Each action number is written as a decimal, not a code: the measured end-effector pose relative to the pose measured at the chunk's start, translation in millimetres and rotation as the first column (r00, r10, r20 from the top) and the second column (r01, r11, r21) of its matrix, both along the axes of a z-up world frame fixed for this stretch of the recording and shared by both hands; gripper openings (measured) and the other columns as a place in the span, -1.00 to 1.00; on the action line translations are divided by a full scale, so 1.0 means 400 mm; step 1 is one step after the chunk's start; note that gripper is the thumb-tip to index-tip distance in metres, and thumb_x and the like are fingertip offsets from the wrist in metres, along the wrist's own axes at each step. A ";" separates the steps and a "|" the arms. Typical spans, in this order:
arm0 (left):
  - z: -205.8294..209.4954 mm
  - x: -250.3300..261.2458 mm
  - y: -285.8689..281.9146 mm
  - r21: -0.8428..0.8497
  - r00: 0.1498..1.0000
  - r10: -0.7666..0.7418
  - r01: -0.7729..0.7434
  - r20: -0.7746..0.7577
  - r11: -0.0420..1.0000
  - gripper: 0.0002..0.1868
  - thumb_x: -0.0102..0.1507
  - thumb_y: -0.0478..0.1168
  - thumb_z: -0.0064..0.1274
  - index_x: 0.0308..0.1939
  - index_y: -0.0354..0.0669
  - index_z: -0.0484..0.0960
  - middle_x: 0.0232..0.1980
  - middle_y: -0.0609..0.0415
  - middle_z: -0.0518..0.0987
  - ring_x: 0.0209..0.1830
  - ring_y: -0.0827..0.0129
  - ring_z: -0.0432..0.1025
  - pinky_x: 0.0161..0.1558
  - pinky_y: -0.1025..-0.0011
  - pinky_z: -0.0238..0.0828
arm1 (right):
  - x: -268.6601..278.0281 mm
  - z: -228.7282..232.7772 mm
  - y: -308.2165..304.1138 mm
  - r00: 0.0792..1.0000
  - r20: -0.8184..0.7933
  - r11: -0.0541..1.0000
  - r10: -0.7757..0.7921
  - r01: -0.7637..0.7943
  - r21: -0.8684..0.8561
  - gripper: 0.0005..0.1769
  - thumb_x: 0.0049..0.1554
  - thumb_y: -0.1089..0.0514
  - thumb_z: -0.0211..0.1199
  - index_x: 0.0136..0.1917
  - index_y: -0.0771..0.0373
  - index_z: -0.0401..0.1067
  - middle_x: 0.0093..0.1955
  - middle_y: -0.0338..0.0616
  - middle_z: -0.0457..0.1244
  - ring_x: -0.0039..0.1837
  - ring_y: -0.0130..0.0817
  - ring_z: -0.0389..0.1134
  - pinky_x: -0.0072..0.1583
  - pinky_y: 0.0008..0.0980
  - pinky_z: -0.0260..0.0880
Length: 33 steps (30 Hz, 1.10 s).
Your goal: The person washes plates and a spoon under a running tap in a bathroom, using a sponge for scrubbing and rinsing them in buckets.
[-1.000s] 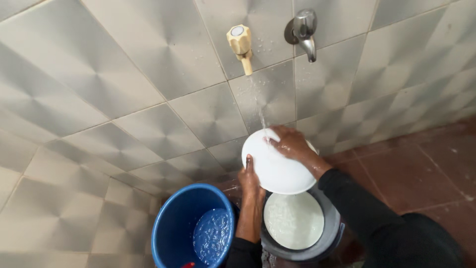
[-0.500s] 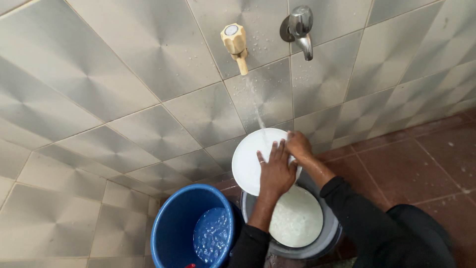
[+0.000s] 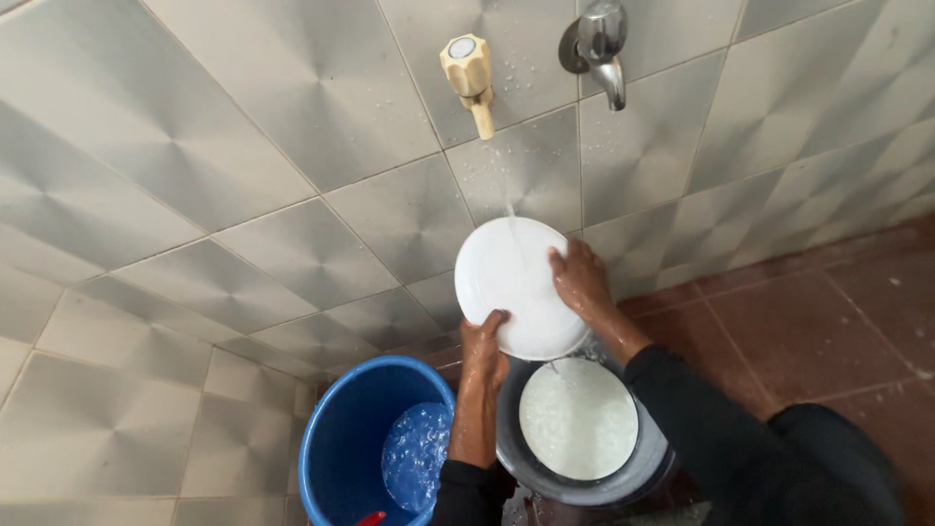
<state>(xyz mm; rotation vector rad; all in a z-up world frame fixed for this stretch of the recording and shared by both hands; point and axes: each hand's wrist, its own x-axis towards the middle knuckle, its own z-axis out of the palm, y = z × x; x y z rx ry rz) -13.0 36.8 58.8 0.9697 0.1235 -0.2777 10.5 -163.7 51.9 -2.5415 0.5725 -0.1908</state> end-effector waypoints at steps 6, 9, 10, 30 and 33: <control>-0.016 0.008 0.010 0.104 0.994 -0.009 0.020 -0.105 0.994 -0.43 0.07 -0.38 0.01 0.17 -0.63 0.49 -0.02 -0.31 0.58 -0.13 -0.01 0.54 -0.03 0.06 0.53 | -0.075 0.084 0.089 0.757 0.232 0.782 0.611 -0.622 -0.034 -0.33 0.36 -0.19 -0.22 0.66 0.00 0.02 0.72 -0.03 -0.19 0.71 0.00 -0.28 0.60 0.20 -0.45; -0.019 -0.041 0.001 -0.036 0.989 -0.026 0.021 -0.147 0.999 -0.46 0.24 -0.15 -0.07 0.20 -0.50 0.45 0.00 -0.27 0.59 -0.12 0.03 0.57 -0.02 0.05 0.54 | -0.121 0.091 0.092 0.699 0.100 0.703 0.708 -0.711 -0.003 -0.29 0.24 -0.30 -0.05 0.62 -0.23 0.05 0.73 -0.34 -0.19 0.73 -0.07 -0.32 0.54 0.29 -0.54; -0.014 -0.050 -0.006 -0.037 0.988 -0.023 0.017 -0.154 0.999 -0.46 0.24 -0.15 -0.07 0.20 -0.50 0.45 0.00 -0.27 0.59 -0.12 0.03 0.57 -0.02 0.05 0.54 | -0.127 0.089 0.090 0.636 0.142 0.650 0.759 -0.754 -0.095 -0.32 0.25 -0.31 -0.04 0.60 -0.27 0.10 0.73 -0.34 -0.18 0.73 -0.03 -0.31 0.55 0.31 -0.53; -0.013 -0.075 -0.008 0.086 0.920 0.374 -0.365 -0.121 0.927 -0.49 0.24 -0.32 0.17 0.25 -0.41 0.47 0.18 -0.18 0.60 0.16 0.10 0.51 0.18 0.24 0.51 | -0.165 -0.516 -0.062 0.995 -0.091 0.816 -0.036 0.082 0.572 -0.49 0.28 -0.10 -0.07 0.26 0.25 0.46 0.19 0.14 0.38 0.19 0.02 0.43 0.23 -0.04 0.40; -0.026 -0.083 0.007 0.173 0.907 0.419 -0.418 0.030 0.892 -0.53 0.23 -0.29 0.23 0.17 -0.48 0.53 0.08 -0.18 0.65 0.02 0.15 0.54 0.05 0.26 0.52 | -0.203 -0.576 -0.029 0.991 -0.128 0.922 0.049 0.004 0.387 -0.54 0.23 -0.03 -0.02 0.20 0.29 0.48 0.15 0.18 0.38 0.17 0.07 0.42 0.20 -0.01 0.42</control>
